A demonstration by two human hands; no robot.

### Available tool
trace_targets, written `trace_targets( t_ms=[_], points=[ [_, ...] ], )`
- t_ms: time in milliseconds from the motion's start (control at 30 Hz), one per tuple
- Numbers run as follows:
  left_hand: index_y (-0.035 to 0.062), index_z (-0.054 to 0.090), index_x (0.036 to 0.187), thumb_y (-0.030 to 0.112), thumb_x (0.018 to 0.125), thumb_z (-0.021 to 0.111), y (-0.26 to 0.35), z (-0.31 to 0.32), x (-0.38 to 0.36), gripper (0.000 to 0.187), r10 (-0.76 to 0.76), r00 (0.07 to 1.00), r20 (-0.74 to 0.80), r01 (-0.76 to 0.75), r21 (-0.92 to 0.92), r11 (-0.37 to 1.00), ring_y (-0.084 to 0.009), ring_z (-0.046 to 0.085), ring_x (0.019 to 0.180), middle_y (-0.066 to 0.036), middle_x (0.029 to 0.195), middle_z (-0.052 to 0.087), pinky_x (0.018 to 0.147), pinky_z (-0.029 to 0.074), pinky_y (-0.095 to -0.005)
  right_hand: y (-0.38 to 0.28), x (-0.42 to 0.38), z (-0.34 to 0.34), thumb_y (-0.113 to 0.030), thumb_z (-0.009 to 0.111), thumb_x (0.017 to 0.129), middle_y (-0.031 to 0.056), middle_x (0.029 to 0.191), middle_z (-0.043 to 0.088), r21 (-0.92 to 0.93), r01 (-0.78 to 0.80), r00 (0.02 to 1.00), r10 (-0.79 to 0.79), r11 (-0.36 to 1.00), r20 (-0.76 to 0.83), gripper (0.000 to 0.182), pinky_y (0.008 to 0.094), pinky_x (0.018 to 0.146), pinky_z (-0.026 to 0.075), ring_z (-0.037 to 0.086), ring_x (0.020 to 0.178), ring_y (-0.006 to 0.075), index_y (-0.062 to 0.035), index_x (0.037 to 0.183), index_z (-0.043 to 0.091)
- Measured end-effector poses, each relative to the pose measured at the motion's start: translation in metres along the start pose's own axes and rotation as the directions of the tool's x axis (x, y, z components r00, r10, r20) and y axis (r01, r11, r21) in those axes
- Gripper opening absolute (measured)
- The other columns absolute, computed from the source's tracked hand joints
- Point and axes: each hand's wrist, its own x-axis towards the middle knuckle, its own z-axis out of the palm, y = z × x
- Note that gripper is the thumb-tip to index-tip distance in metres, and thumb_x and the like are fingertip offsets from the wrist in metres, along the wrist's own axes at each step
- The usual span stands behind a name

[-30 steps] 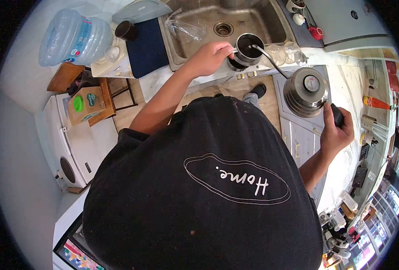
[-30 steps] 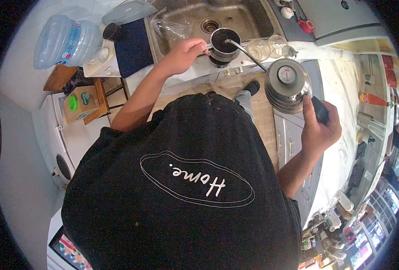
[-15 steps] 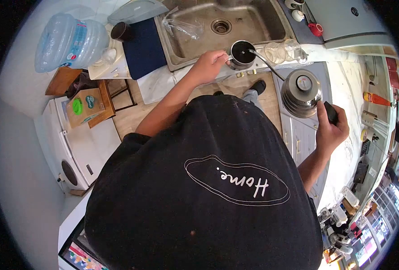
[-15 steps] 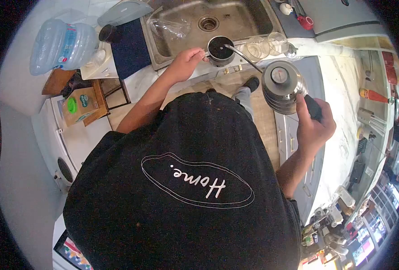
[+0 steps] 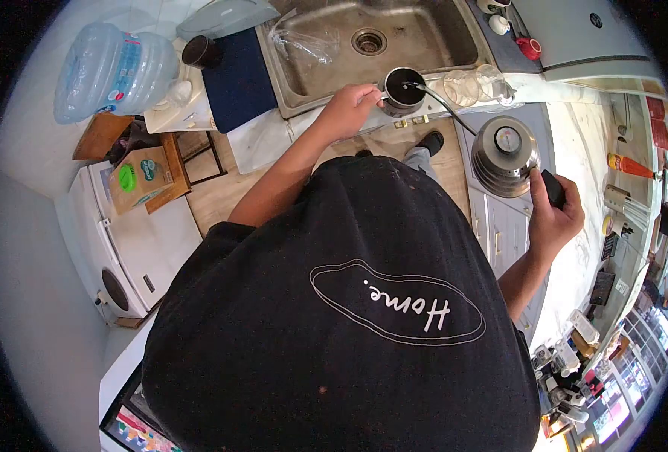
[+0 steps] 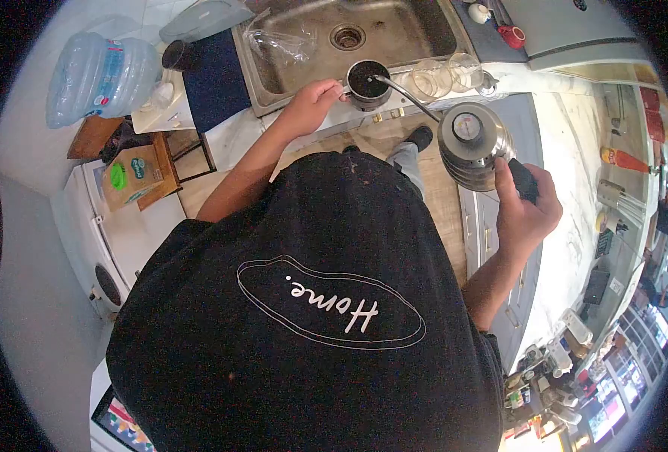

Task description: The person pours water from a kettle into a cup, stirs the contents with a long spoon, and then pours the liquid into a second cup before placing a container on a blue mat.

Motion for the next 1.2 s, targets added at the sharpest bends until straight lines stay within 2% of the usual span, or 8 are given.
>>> trace_targets(
  t_ms=[133,200,333,500,600,933,1100,1200],
  points=[
    [0.0007,0.069,0.098,0.028,0.101,0.054,0.000,-0.005,0.002,0.031,-0.027,0.999,0.030,0.025,0.055,0.998,-0.0253,0.065,0.082,-0.016,0.090,0.071,0.080,0.049,-0.0367,0.000,0.001,-0.003,-0.022,0.091,0.078,0.0003,0.070,0.068,-0.033,-0.008,1.000,0.008,0.999,0.004,0.029,0.0215,0.062,0.047,0.058,0.065,0.0060,-0.0007,0.087,0.073],
    [0.0007,0.068,0.100,0.028,0.103,0.055,0.003,-0.007,0.001,0.031,-0.062,0.996,0.069,0.058,0.052,0.997,-0.0208,0.064,0.089,-0.011,0.093,0.071,0.085,0.048,-0.0356,-0.001,0.001,-0.004,-0.021,0.091,0.078,0.0004,0.070,0.068,-0.051,0.002,1.000,-0.002,0.999,0.002,0.028,0.0215,0.062,0.047,0.058,0.065,0.0060,-0.0006,0.087,0.073],
    [0.0010,0.068,0.101,0.030,0.101,0.061,0.017,-0.008,-0.002,0.030,-0.132,0.989,0.074,0.127,0.063,0.990,-0.0169,0.063,0.092,-0.008,0.093,0.071,0.087,0.048,-0.0344,-0.003,0.000,-0.006,-0.014,0.088,0.081,-0.0050,0.070,0.060,-0.022,0.037,0.999,-0.036,0.999,0.020,0.023,0.0176,0.060,0.041,0.050,0.065,0.0030,-0.0001,0.088,0.070],
    [0.0013,0.067,0.105,0.030,0.098,0.067,0.011,-0.003,-0.005,0.029,-0.104,0.995,0.004,0.104,0.058,0.993,-0.0152,0.063,0.094,-0.007,0.097,0.070,0.086,0.049,-0.0328,-0.003,0.001,-0.009,-0.019,0.090,0.078,-0.0002,0.070,0.068,0.025,-0.030,0.999,0.030,0.999,0.023,0.028,0.0211,0.062,0.047,0.057,0.065,0.0054,0.0000,0.087,0.072],
    [0.0020,0.066,0.109,0.028,0.096,0.070,0.004,0.001,-0.006,0.029,-0.077,0.997,-0.028,0.078,0.016,0.997,-0.0154,0.063,0.096,-0.007,0.101,0.070,0.086,0.050,-0.0333,-0.002,0.002,-0.007,-0.019,0.090,0.078,-0.0004,0.070,0.068,-0.030,0.007,1.000,-0.007,1.000,0.005,0.028,0.0207,0.062,0.047,0.057,0.065,0.0051,-0.0001,0.088,0.072],
    [0.0067,0.061,0.122,0.025,0.094,0.073,0.008,0.006,-0.015,0.036,-0.096,0.989,-0.111,0.089,-0.069,0.994,-0.0173,0.064,0.100,-0.008,0.108,0.068,0.088,0.052,-0.0357,0.002,0.003,-0.012,-0.020,0.090,0.079,-0.0001,0.071,0.068,0.022,0.007,1.000,-0.007,1.000,-0.002,0.029,0.0207,0.063,0.047,0.057,0.065,0.0049,0.0009,0.089,0.072],
    [0.0048,0.057,0.126,0.026,0.090,0.076,0.006,0.010,-0.018,0.045,-0.084,0.984,-0.157,0.069,-0.099,0.993,-0.0177,0.064,0.098,-0.008,0.104,0.067,0.088,0.052,-0.0357,-0.002,0.001,-0.016,-0.019,0.090,0.079,-0.0001,0.071,0.068,0.000,0.009,1.000,-0.009,1.000,0.010,0.028,0.0208,0.062,0.047,0.057,0.065,0.0049,0.0009,0.088,0.071],
    [0.0034,0.057,0.126,0.027,0.088,0.077,0.000,0.014,-0.019,0.049,-0.085,0.980,-0.177,0.062,-0.130,0.990,-0.0177,0.064,0.098,-0.009,0.106,0.067,0.088,0.051,-0.0358,-0.004,-0.001,-0.015,-0.013,0.088,0.081,-0.0042,0.073,0.061,-0.018,-0.023,0.999,0.023,1.000,0.032,0.023,0.0191,0.063,0.043,0.051,0.068,0.0040,0.0002,0.090,0.070]
  ],
)
